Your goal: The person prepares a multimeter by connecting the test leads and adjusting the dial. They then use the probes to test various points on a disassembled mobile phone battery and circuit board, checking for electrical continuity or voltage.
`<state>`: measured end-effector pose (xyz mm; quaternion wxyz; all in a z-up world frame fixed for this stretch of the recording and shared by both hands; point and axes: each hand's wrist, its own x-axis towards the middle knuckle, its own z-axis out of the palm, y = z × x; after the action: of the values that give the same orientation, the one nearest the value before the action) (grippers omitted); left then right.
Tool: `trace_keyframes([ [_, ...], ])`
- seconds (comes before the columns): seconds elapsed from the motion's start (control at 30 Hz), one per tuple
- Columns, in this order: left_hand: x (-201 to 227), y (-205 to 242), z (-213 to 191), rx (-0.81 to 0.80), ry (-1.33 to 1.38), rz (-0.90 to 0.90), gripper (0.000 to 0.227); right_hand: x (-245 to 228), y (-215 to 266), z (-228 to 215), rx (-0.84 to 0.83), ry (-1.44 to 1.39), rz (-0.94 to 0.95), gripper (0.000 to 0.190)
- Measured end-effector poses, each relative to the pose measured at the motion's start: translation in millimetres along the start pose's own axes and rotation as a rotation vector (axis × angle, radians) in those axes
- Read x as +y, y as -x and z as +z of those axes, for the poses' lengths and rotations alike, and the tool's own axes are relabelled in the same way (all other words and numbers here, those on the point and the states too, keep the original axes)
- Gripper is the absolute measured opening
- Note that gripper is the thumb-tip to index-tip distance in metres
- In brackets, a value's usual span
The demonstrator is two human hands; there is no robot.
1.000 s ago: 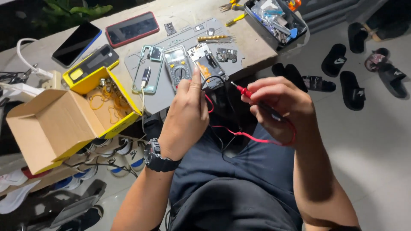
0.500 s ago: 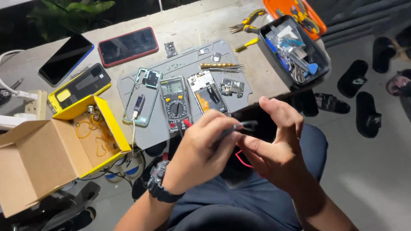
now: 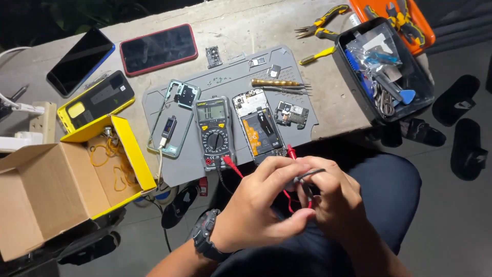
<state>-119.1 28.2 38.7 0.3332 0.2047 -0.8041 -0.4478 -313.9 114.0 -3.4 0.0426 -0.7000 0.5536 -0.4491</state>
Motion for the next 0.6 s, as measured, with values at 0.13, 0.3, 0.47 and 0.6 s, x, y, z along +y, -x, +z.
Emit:
trace_keyframes([
  [0.13,-6,-6,-12,-0.005,0.12,0.082,0.047,14,6,9,0.024,0.01,-0.059,0.043],
  [0.3,-18,4,-24,0.005,0.189,0.088,0.042,9,-10,12,-0.115,-0.034,-0.069,0.026],
  [0.47,-27,9,-49,0.083,0.191,-0.012,0.027,3,-25,12,-0.199,-0.425,-0.05,0.041],
  [0.6,-35,19,-65,0.04,0.247,0.014,0.022,-1,-26,13,-0.058,-0.81,0.332,0.026],
])
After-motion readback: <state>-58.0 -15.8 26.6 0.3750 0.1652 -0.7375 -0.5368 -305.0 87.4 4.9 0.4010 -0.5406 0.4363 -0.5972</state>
